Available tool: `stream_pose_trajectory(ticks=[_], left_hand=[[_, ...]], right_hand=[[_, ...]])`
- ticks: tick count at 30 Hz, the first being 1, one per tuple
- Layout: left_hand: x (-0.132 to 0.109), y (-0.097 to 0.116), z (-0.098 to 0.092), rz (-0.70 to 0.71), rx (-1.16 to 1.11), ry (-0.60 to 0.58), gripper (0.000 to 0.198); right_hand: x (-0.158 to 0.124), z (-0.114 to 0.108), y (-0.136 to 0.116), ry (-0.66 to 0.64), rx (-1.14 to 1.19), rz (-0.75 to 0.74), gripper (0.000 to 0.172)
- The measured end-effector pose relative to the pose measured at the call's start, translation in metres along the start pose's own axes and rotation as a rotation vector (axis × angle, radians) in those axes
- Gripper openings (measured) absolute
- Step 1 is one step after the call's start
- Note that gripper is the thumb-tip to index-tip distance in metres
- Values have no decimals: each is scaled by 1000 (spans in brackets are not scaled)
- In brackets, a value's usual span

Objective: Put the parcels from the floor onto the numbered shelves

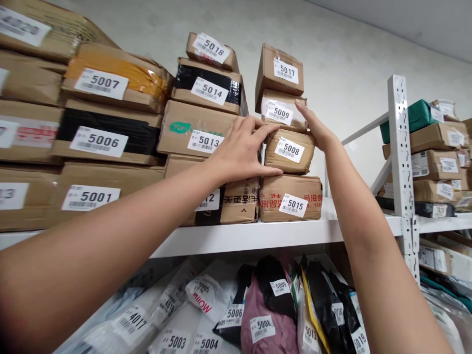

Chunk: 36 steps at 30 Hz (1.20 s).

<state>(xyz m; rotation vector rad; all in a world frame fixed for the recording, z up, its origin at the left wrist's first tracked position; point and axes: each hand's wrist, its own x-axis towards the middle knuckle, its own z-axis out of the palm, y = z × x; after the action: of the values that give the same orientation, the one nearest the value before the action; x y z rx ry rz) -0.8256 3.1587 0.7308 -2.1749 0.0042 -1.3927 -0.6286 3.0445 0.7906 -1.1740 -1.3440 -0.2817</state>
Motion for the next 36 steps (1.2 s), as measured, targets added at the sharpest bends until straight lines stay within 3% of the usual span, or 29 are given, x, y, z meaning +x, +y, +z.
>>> stream_pose_trajectory(ticks=[3, 8, 13, 17, 24, 31, 36], left_hand=[[-4, -2, 2, -5, 26, -11, 100], [-12, -8, 6, 15, 99, -49, 78], [-17, -24, 5, 99, 224, -97, 80], [-20, -30, -1, 170, 255, -156, 74], [-17, -12, -10, 134, 348, -174, 81], [-15, 11, -7, -5, 357, -158, 90], [-24, 18, -7, -82, 272, -191, 88]], right_hand=[[-11, -1, 9, -112, 138, -74, 84], [-33, 7, 30, -99, 276, -122, 90], [-35, 23, 54, -97, 450, -208, 89], [-32, 24, 63, -147, 514, -155, 84], [-36, 21, 65, -142, 452, -132, 83], [-39, 23, 58, -86, 349, -86, 87], [-61, 14, 67, -94, 300, 21, 85]])
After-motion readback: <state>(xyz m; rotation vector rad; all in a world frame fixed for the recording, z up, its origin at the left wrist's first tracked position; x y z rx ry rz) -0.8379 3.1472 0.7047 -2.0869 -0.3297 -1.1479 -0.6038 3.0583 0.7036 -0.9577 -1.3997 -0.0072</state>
